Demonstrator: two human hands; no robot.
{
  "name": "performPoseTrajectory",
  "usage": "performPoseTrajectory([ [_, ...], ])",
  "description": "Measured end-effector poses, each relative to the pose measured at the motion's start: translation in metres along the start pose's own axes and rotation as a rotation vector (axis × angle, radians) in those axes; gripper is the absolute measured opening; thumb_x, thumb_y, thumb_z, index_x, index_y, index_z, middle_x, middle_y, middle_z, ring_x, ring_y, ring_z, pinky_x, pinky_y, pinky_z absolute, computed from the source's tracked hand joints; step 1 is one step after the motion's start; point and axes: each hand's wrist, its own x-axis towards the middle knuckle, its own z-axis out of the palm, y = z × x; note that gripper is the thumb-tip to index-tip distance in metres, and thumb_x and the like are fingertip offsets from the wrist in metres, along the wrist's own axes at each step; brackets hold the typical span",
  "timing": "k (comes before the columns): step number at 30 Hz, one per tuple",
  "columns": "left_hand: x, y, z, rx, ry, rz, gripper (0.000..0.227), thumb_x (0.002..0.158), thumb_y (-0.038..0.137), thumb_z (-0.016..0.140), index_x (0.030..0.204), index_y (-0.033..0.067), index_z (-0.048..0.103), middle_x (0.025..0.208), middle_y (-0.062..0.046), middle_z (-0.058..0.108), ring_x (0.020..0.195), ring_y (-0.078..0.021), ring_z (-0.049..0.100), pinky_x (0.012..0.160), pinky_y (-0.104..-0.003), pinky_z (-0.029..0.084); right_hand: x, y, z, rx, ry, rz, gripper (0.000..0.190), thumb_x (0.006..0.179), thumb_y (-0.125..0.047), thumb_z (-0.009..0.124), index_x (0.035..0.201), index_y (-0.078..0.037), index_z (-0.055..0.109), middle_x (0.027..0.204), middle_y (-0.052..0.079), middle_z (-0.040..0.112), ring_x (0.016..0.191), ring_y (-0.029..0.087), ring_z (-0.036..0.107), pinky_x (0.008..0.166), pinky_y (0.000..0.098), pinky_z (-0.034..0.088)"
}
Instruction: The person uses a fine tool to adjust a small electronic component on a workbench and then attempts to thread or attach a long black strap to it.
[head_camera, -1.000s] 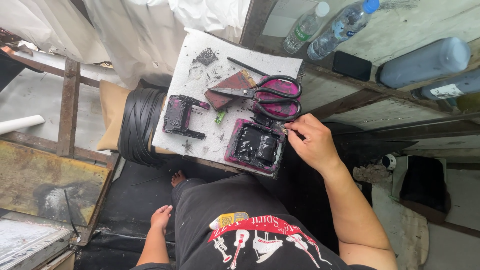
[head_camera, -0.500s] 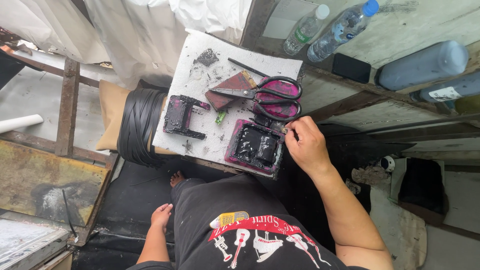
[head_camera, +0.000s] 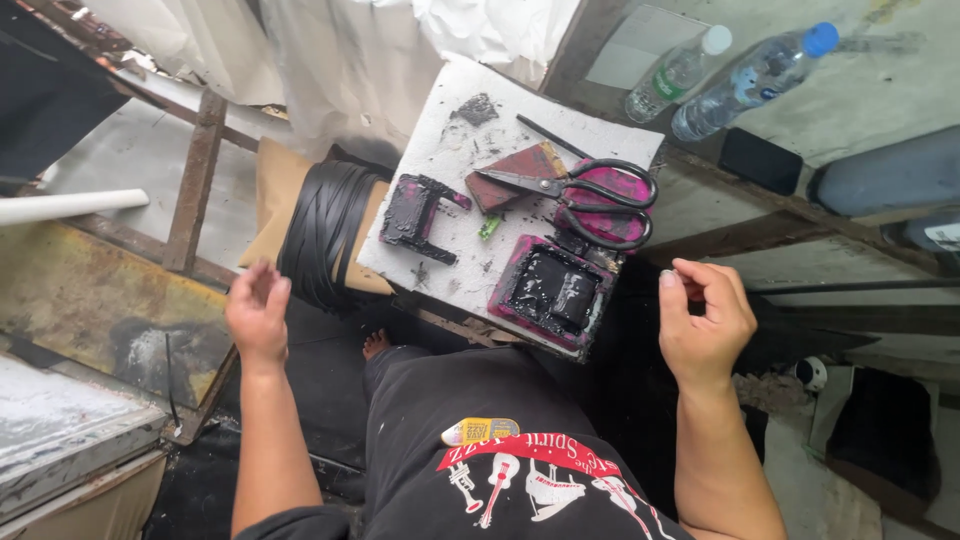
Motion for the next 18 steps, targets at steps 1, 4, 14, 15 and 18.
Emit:
performPoseTrajectory([
  [1,0.013,0.033,0.009,0.003,0.010,0.003,0.043,0.100,0.012,0.077,0.134,-0.0094,0.061,0.119,-0.025,0.066,0.111,-0.0311,0.062,0.100,-0.049,0.050,-0.001,-0.001,0.000,0.009,-0.001,-0.006,0.008,0.097,0.002,0.080,0.104,0.006,0.079,0.085,0.013,0.068,0.071,0.025,0.064,0.065,0.0326,0.054],
  [4,0.042,0.118,0.037,0.095,-0.065,0.304,0.036,0.089,0.018,0.091,0.115,0.0001,0.074,0.103,-0.015,0.069,0.094,-0.0273,0.068,0.090,-0.040,0.054,-0.004,-0.004,-0.001,0.027,0.013,-0.014,0.009,0.098,0.002,0.080,0.105,0.007,0.078,0.086,0.014,0.068,0.071,0.025,0.063,0.066,0.0332,0.054],
  [14,0.042,0.192,0.088,0.309,-0.256,0.413,0.030,0.077,0.032,0.091,0.104,0.0220,0.080,0.092,0.002,0.069,0.084,-0.0219,0.068,0.088,-0.036,0.048,-0.026,-0.002,-0.007,0.048,-0.009,0.004,0.007,0.096,0.005,0.079,0.103,0.007,0.078,0.086,0.014,0.069,0.071,0.026,0.064,0.066,0.0344,0.055],
  [15,0.042,0.196,0.089,0.338,-0.257,0.381,0.029,0.078,0.032,0.089,0.103,0.0219,0.080,0.092,0.002,0.069,0.084,-0.0219,0.068,0.088,-0.036,0.048,-0.027,-0.003,-0.008,0.052,-0.014,0.006,0.007,0.096,0.006,0.078,0.103,0.007,0.078,0.086,0.015,0.069,0.071,0.026,0.064,0.066,0.0345,0.054],
  [18,0.047,0.195,0.090,0.433,-0.273,0.424,0.028,0.078,0.037,0.090,0.102,0.0249,0.079,0.090,0.005,0.069,0.084,-0.0192,0.068,0.088,-0.035,0.048,-0.029,-0.005,-0.008,0.057,-0.016,0.013,0.007,0.096,0.006,0.078,0.102,0.006,0.078,0.085,0.014,0.069,0.071,0.026,0.064,0.066,0.0346,0.054],
])
